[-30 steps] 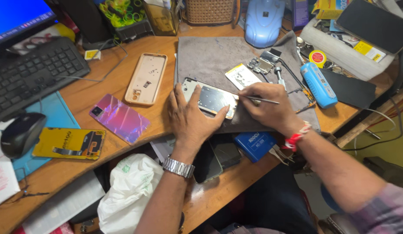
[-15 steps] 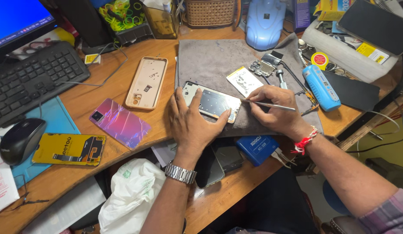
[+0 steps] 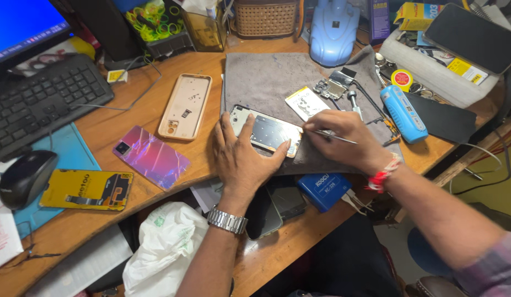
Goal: The person disassembles a mobile phone using tools, removing internal parts like the battery and motherboard, and then places the components into a new frame and screen assembly.
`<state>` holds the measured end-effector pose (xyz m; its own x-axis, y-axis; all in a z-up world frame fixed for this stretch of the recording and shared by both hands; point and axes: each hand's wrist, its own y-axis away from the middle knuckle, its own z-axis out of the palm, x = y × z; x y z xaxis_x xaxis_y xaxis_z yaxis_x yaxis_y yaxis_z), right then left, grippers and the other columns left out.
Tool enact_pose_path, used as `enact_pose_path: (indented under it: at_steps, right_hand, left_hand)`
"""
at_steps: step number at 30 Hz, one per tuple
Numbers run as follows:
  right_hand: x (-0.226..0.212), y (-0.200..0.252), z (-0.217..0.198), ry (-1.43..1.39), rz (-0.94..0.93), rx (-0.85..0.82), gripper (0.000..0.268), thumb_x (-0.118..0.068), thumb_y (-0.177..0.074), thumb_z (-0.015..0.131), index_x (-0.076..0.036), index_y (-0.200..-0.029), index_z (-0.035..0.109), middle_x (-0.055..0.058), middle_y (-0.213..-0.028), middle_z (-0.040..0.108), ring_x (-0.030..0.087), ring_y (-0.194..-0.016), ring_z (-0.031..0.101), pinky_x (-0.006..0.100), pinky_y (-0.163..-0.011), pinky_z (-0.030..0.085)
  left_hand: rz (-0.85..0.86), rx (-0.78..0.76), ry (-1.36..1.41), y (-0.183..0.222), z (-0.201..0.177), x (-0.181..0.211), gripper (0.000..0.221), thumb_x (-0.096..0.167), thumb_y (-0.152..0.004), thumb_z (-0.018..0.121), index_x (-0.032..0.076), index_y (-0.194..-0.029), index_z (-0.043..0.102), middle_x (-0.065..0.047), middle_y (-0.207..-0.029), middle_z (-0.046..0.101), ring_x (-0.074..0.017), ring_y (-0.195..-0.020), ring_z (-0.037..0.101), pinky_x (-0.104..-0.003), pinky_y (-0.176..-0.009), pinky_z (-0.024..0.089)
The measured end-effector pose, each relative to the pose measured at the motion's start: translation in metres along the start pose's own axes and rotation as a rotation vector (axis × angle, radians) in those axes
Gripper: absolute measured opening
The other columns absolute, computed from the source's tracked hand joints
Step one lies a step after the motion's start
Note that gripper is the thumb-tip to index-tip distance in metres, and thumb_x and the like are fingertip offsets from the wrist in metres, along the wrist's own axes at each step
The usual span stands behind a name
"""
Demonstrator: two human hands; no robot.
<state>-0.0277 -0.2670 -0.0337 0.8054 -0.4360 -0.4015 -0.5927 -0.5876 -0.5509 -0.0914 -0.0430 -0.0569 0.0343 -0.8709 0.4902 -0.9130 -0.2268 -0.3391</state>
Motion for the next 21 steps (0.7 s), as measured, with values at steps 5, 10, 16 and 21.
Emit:
enact_pose_path:
  at_steps: [5,10,16,21]
  right_hand:
    - [-0.004,-0.013,0.002,-0.048,-0.080,-0.011,0.012,-0.003,-0.084,0.077,-0.004,-0.096,0.073,0.009,-0.096,0.075,0.023,-0.084,0.076,0.031,-0.073,0.060]
    - [0.005,-0.019,0.012,-0.064,-0.130,-0.046,0.019,-0.003,-0.082,0.077,-0.002,-0.100,0.072,0.011,-0.098,0.074,0.028,-0.089,0.075,0.034,-0.076,0.059]
    - [0.005,-0.015,0.009,-0.019,-0.055,-0.078,0.012,-0.003,-0.085,0.076,-0.005,-0.097,0.073,0.010,-0.096,0.075,0.027,-0.086,0.075,0.034,-0.074,0.060]
    - [0.007,-0.045,0.035,-0.131,-0.141,-0.057,0.017,-0.005,-0.085,0.075,0.000,-0.100,0.071,0.012,-0.096,0.074,0.028,-0.087,0.075,0.035,-0.074,0.059]
  left_hand:
    - [0.021,0.030,-0.002,0.000,-0.002,-0.002,0.091,0.067,-0.067,0.081,0.009,-0.136,0.063,-0.030,-0.152,0.035,-0.0488,-0.142,0.031,-0.056,-0.114,0.033]
    - [-0.003,0.010,0.015,0.000,-0.002,0.000,0.091,0.066,-0.065,0.082,0.011,-0.135,0.064,-0.030,-0.152,0.035,-0.0483,-0.142,0.031,-0.055,-0.112,0.035]
    - [-0.001,0.009,0.002,0.002,-0.003,0.001,0.090,0.065,-0.066,0.083,0.011,-0.136,0.063,-0.031,-0.151,0.035,-0.0498,-0.141,0.031,-0.056,-0.112,0.035]
    - [-0.030,-0.022,0.025,-0.001,-0.008,0.003,0.092,0.064,-0.061,0.084,0.012,-0.135,0.063,-0.029,-0.152,0.035,-0.0483,-0.142,0.031,-0.054,-0.110,0.035]
